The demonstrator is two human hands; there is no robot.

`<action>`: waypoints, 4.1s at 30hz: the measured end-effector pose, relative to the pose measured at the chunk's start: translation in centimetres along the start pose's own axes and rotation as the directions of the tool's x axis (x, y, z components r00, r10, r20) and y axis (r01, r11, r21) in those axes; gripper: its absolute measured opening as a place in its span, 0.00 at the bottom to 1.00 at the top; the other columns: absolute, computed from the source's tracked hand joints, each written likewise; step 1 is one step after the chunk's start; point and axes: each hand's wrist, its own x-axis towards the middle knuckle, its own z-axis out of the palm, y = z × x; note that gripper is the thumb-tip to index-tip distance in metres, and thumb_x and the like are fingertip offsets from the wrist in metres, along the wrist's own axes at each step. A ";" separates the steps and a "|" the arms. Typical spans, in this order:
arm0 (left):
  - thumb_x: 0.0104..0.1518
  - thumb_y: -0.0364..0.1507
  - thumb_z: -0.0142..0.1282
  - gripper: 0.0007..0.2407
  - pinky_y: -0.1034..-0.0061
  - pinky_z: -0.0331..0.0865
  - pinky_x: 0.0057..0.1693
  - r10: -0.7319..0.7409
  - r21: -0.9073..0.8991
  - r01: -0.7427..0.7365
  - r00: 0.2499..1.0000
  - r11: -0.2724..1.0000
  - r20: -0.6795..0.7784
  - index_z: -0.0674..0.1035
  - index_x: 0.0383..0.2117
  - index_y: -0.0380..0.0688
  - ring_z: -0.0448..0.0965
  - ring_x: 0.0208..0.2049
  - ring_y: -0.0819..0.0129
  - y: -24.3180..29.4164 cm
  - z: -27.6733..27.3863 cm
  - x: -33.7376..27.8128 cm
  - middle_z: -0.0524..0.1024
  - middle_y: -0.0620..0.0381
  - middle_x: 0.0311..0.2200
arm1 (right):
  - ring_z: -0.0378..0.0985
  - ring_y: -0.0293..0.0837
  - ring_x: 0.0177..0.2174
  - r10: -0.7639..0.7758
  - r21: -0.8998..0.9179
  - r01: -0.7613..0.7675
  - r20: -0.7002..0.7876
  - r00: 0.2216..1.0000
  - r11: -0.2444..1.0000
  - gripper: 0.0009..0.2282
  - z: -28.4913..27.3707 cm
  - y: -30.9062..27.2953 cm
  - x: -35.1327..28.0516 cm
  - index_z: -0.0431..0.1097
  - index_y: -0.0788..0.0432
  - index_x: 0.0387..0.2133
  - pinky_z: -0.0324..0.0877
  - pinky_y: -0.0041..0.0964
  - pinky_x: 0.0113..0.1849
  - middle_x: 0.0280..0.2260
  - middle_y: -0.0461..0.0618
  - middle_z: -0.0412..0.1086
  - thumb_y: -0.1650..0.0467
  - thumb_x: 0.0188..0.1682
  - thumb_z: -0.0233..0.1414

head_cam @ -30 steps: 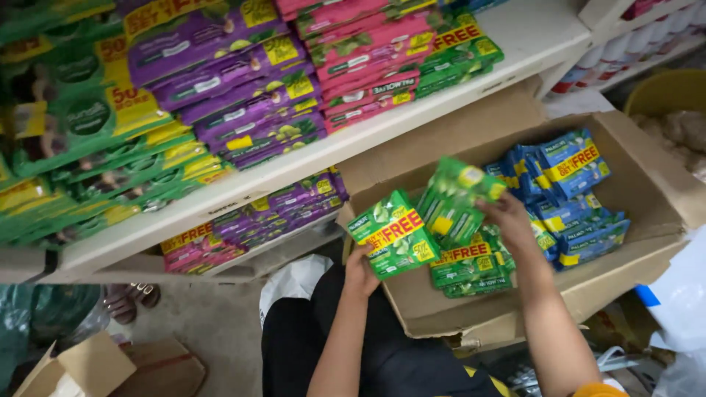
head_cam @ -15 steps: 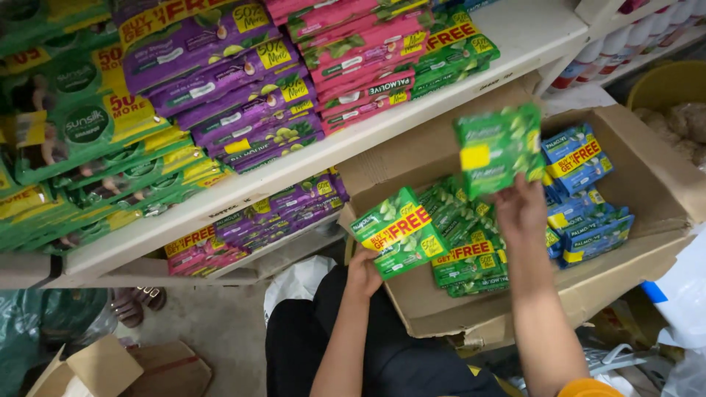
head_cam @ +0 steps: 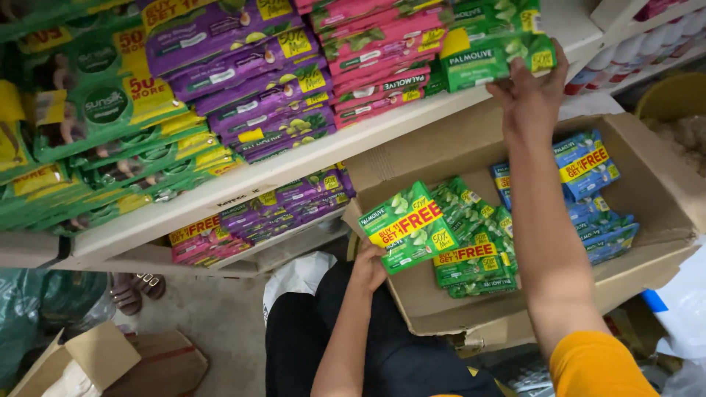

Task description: The person is seen taking several soap packs from a box and placing them on a shelf.

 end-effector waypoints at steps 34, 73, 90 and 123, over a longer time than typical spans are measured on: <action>0.45 0.13 0.47 0.26 0.58 0.72 0.61 -0.016 0.011 0.016 1.000 1.000 -0.017 0.70 0.57 0.40 0.78 0.54 0.54 0.3 1.0 -0.2 0.77 0.49 0.52 | 0.66 0.31 0.27 -0.131 -0.710 0.140 0.068 0.989 0.690 0.28 -0.4 0.4 2.2 0.54 0.58 0.67 0.63 0.26 0.26 0.30 0.41 0.66 0.66 0.58 0.60; 0.61 0.19 0.54 0.22 0.68 0.71 0.60 -0.036 0.198 0.010 0.991 0.980 0.131 0.66 0.63 0.42 0.77 0.51 0.62 0.3 1.8 -0.4 0.74 0.51 0.54 | 0.72 0.54 0.62 -0.006 0.030 -0.001 0.225 0.974 1.000 0.23 -1.1 -8.4 -4.5 0.53 0.64 0.70 0.72 0.56 0.62 0.63 0.56 0.67 0.73 0.61 0.46; 0.60 0.19 0.53 0.22 0.66 0.71 0.61 -0.030 0.172 0.001 0.985 0.985 0.169 0.66 0.62 0.42 0.78 0.52 0.62 0.2 1.7 -0.1 0.74 0.51 0.54 | 0.68 0.37 0.35 -0.048 -0.730 0.158 0.170 0.984 0.665 0.21 -0.1 -4.2 5.4 0.68 0.64 0.66 0.65 0.32 0.38 0.42 0.53 0.70 0.70 0.61 0.58; 0.60 0.18 0.56 0.22 0.66 0.72 0.61 -0.027 0.185 0.002 0.991 0.983 0.131 0.67 0.62 0.40 0.79 0.51 0.60 -0.5 0.2 -0.2 0.74 0.49 0.53 | 0.72 0.64 0.51 0.302 -0.967 0.105 0.031 0.953 -0.231 0.31 -25.2 15.1 -14.6 0.69 0.56 0.56 0.69 0.55 0.51 0.51 0.65 0.71 0.53 0.42 0.62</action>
